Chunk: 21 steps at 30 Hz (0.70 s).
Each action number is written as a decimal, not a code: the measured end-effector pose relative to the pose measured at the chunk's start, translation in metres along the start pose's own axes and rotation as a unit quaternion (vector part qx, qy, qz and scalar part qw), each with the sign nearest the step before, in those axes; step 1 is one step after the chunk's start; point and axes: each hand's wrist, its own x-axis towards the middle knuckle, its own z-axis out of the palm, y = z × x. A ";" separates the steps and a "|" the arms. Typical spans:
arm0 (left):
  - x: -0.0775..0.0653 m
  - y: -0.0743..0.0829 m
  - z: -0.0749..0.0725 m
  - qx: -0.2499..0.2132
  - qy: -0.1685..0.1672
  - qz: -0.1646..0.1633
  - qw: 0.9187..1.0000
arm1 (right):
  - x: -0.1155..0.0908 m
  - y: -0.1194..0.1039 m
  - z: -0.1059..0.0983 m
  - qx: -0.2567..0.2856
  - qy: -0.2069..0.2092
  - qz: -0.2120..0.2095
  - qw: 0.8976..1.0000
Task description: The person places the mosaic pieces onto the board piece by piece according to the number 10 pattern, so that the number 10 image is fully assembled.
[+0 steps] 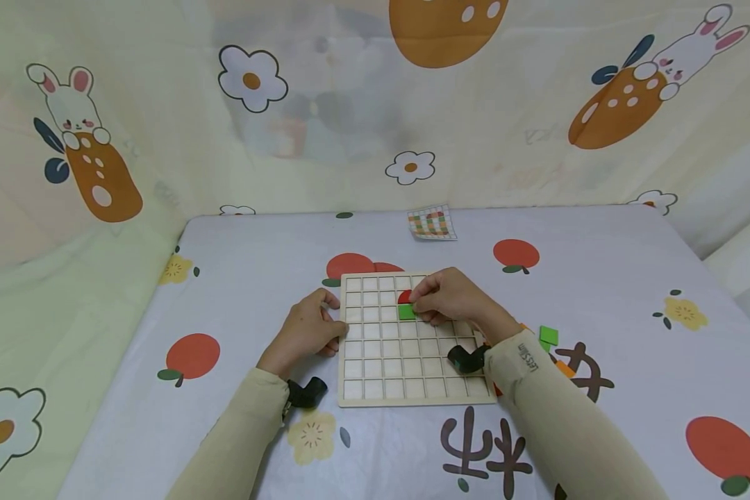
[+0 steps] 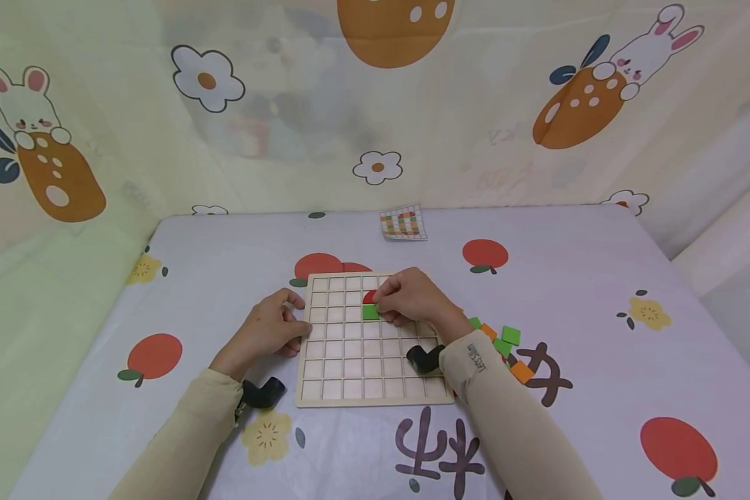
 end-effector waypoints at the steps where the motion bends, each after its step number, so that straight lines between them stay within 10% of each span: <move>1: 0.000 0.000 0.000 0.000 0.000 0.000 1.000 | 0.000 0.000 -0.001 0.004 -0.001 -0.001 1.000; 21: 0.001 -0.001 0.001 0.000 -0.002 -0.001 1.000 | -0.066 0.034 -0.061 0.004 0.073 -0.006 0.997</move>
